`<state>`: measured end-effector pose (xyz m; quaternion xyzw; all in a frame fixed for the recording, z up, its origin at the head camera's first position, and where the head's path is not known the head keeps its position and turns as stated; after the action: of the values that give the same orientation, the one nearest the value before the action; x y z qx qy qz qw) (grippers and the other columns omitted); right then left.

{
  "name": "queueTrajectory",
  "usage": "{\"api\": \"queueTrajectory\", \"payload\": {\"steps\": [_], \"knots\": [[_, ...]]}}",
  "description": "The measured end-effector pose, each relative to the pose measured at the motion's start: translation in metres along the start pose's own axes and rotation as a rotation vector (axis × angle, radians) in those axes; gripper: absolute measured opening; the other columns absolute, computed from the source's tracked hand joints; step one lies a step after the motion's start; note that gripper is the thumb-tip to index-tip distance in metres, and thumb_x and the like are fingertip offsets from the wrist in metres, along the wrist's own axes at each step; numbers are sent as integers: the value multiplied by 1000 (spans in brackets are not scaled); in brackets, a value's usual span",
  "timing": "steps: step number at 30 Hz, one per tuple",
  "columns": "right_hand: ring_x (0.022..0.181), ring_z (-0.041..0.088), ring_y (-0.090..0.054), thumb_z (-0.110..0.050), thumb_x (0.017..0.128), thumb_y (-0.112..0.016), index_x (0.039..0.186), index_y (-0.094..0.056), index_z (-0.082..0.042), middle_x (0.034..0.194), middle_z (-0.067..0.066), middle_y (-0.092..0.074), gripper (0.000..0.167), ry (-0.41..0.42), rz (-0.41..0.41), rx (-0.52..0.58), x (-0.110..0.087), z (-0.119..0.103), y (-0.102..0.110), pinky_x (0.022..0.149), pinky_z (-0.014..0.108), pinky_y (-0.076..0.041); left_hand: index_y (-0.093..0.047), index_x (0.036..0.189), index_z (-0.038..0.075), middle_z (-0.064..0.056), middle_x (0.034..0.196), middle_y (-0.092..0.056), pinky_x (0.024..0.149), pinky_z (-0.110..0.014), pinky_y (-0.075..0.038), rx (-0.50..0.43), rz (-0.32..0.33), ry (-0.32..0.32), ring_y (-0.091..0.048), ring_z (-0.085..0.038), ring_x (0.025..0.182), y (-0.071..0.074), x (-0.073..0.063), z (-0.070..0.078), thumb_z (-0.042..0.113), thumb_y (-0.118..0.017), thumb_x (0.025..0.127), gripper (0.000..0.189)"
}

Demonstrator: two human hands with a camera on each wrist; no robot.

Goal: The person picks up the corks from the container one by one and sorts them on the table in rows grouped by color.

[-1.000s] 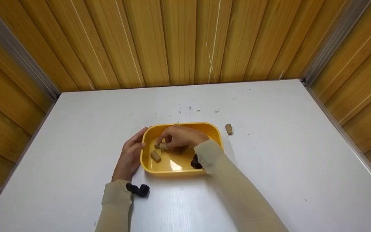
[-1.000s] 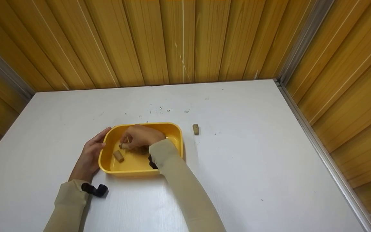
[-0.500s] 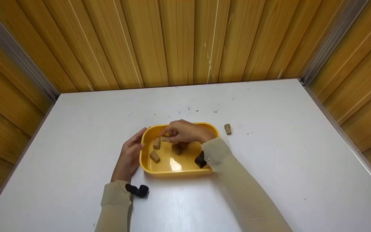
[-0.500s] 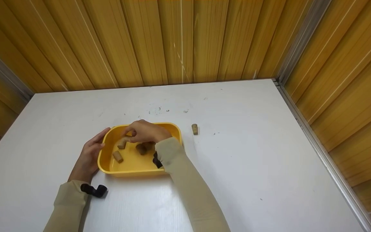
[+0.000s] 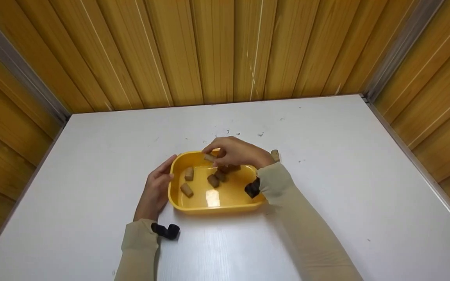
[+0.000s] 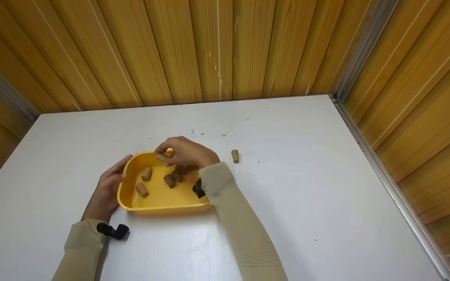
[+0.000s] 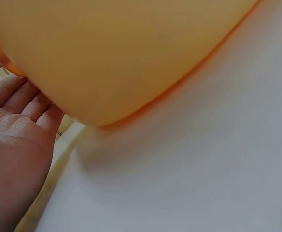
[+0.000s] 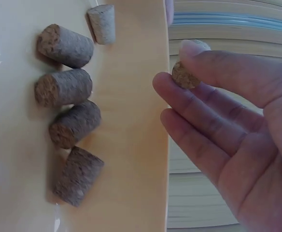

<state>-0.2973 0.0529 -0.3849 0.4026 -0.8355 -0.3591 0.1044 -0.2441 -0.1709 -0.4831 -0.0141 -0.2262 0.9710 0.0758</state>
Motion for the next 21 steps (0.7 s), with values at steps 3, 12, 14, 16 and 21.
{"api": "queueTrajectory", "payload": {"steps": [3,12,14,16,21], "knots": [[105,21,-67,-9,88,-66,131,-58,-8,131,5,-59,44,18,11,30,-6,1,5,92,32,-55,-34,147,0,-11,155,-34,112,-26,-36,-11,-4,-8,-30,-21,144,-1,-1,0,-9,-39,88,60],[98,20,-68,-14,87,-69,129,-61,-14,128,4,-62,43,46,115,33,-24,9,18,88,33,-57,-36,146,-1,-11,152,-37,110,-26,-39,-42,23,-6,-39,-18,139,1,-1,-1,-10,-40,88,58],[98,20,-68,-14,87,-69,128,-61,-15,128,4,-62,42,61,145,41,-28,12,21,88,34,-57,-37,145,-1,-11,151,-38,110,-26,-40,-41,25,-7,-41,-17,137,1,-1,-1,-10,-40,88,58],[99,22,-68,-14,87,-69,127,-61,-14,129,5,-61,41,80,173,41,-31,14,23,89,35,-56,-37,146,0,-11,151,-38,110,-26,-40,-42,21,-10,-42,-17,137,0,-2,0,-9,-41,88,59],[97,24,-68,-12,88,-67,126,-61,-9,126,9,-61,39,105,253,49,-41,20,30,88,36,-57,-35,146,-1,-12,152,-37,110,-25,-40,-42,14,-11,-42,-16,136,-1,-2,0,-10,-40,87,60]]}}
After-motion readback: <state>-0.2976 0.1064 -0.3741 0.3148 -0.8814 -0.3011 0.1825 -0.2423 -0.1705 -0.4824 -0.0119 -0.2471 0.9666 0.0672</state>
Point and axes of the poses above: each hand's wrist, its own x-axis towards the middle knuckle, its own y-axis out of the back of the hand, z = x × y, the point moved 4 cm from there along x, towards the middle knuckle
